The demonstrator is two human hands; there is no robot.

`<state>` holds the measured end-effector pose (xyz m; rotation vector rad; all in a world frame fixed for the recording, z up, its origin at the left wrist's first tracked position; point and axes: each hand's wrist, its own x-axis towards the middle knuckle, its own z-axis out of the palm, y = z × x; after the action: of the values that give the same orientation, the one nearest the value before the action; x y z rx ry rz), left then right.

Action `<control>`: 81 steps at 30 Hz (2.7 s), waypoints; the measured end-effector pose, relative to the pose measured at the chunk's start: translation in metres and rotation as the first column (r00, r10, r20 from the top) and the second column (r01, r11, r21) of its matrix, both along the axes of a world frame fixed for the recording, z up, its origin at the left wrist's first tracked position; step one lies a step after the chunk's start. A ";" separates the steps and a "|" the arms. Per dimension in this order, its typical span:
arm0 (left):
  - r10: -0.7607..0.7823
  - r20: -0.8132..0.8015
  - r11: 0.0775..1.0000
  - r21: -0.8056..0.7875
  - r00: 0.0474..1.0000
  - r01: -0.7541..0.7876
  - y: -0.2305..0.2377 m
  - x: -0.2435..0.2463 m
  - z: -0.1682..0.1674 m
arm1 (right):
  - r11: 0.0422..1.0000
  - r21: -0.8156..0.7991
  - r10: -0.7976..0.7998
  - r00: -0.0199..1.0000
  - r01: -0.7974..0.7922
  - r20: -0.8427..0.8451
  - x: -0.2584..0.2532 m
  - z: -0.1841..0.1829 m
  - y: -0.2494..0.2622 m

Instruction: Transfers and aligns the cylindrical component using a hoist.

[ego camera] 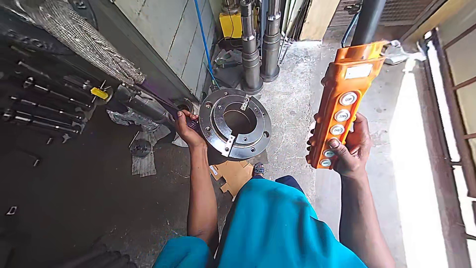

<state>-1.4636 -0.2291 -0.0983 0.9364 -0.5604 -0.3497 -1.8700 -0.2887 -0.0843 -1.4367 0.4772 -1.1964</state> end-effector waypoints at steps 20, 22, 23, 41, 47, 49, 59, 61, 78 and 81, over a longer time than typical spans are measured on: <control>0.261 0.115 0.950 0.144 0.959 -0.276 -0.037 -0.018 0.007 | 0.847 0.029 0.532 0.843 -0.531 -0.082 -0.020 -0.010 -0.205; 0.338 0.128 0.915 0.187 0.932 -0.358 -0.042 -0.017 0.007 | 0.791 0.090 0.611 0.789 -0.605 -0.070 -0.025 -0.007 -0.224; 0.374 0.117 0.898 0.204 0.920 -0.391 -0.045 -0.018 0.009 | 0.742 0.137 0.667 0.743 -0.656 -0.053 -0.027 -0.006 -0.233; 0.574 -0.011 0.774 0.333 0.818 -0.539 -0.083 -0.014 0.023 | 0.768 0.079 0.640 0.760 -0.636 -0.111 0.045 0.008 -0.299; 0.635 -0.020 0.729 0.347 0.772 -0.590 -0.090 -0.010 0.014 | 0.827 0.006 0.559 0.822 -0.562 -0.114 0.041 0.005 -0.352; 0.654 -0.012 0.701 0.383 0.756 -0.601 -0.091 -0.011 0.010 | 0.827 0.012 0.559 0.819 -0.563 -0.124 0.038 0.000 -0.376; 0.670 0.000 0.687 0.380 0.743 -0.619 -0.100 -0.031 -0.016 | 0.865 0.069 0.501 0.850 -0.496 -0.162 0.015 -0.003 -0.455; 0.668 -0.002 0.691 0.375 0.744 -0.619 -0.102 -0.035 -0.026 | 0.875 0.058 0.483 0.860 -0.480 -0.166 0.010 -0.006 -0.462; 0.668 -0.074 0.715 0.340 0.740 -0.611 -0.103 -0.059 -0.073 | 0.882 -0.091 0.425 0.863 -0.463 -0.275 0.029 -0.006 -0.465; 0.696 -0.092 0.693 0.345 0.712 -0.633 -0.103 -0.066 -0.075 | 0.881 -0.151 0.391 0.869 -0.449 -0.302 0.030 -0.002 -0.464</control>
<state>-1.5297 -0.3322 -0.1731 1.3031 0.0730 0.1463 -1.8401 -0.7526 -0.0863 -1.7920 0.1918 -0.7196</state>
